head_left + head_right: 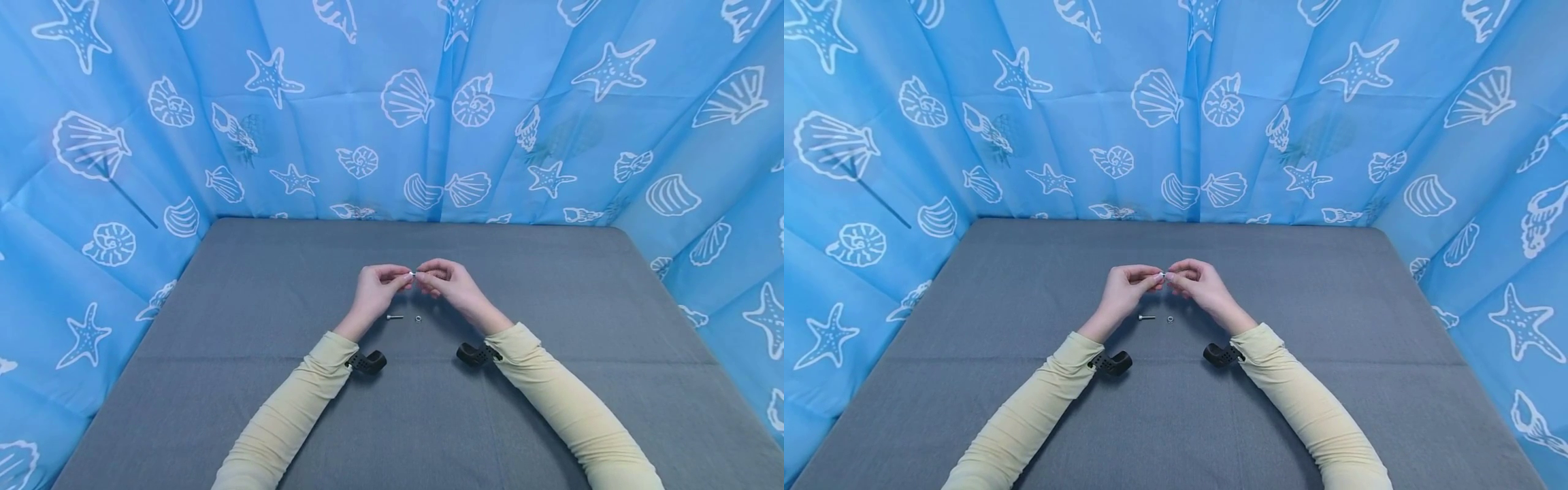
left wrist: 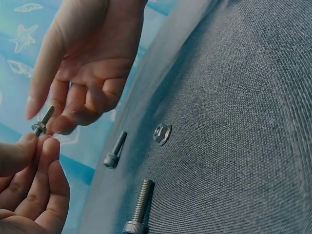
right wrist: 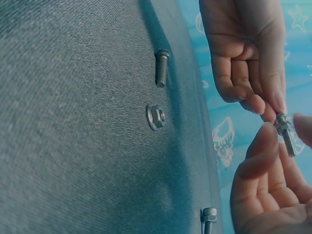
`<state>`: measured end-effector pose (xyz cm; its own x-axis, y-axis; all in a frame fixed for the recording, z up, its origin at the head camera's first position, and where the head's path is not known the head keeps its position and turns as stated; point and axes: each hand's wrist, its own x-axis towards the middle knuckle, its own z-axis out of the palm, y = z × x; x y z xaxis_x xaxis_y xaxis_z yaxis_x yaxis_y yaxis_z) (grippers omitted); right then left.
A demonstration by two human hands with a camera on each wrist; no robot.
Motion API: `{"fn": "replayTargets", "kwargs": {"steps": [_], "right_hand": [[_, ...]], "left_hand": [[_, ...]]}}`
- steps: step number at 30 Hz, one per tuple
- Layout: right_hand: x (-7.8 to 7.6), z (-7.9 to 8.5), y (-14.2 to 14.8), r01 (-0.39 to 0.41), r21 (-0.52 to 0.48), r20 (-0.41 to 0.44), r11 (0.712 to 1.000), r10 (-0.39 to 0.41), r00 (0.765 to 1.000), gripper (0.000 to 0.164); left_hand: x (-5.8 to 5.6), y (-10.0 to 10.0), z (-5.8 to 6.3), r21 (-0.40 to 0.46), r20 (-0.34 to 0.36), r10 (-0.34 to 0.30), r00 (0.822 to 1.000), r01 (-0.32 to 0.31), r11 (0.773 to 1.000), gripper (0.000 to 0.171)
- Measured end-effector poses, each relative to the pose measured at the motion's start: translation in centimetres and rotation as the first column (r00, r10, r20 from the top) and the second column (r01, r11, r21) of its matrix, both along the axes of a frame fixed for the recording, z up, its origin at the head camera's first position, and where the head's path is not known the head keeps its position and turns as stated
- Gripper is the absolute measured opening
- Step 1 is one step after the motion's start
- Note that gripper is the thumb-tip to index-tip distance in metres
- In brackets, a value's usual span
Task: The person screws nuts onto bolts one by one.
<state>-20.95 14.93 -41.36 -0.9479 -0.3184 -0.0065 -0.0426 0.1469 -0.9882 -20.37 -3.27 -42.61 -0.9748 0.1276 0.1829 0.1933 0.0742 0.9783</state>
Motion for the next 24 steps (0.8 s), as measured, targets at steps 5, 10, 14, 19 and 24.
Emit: {"fn": "replayTargets", "kwargs": {"steps": [5,10,14,19,24], "right_hand": [[-0.15,-0.05,0.00,0.002,-0.003,-0.008,1.000,-0.002,1.000,0.024],[-0.05,0.26,-0.15,0.014,0.047,0.034,0.999,-0.016,0.999,0.029],[0.00,0.33,-0.19,0.021,0.021,0.045,1.000,-0.022,0.999,0.028],[-0.03,0.17,-0.22,0.009,0.073,0.009,0.997,-0.010,1.000,0.023],[0.03,0.02,-0.44,0.017,0.106,0.004,0.994,-0.018,1.000,0.023]], "left_hand": [[0.17,-0.05,0.14,-0.019,-0.004,-0.004,1.000,0.004,1.000,0.021],[0.25,0.06,0.19,-0.020,-0.017,0.003,1.000,-0.003,1.000,0.020],[0.25,0.17,0.20,-0.004,-0.022,0.008,1.000,-0.008,1.000,0.019],[0.26,0.22,0.24,-0.022,-0.012,0.014,1.000,-0.014,1.000,0.021],[0.26,0.22,0.29,0.015,-0.022,0.017,1.000,-0.017,1.000,0.020]]}}
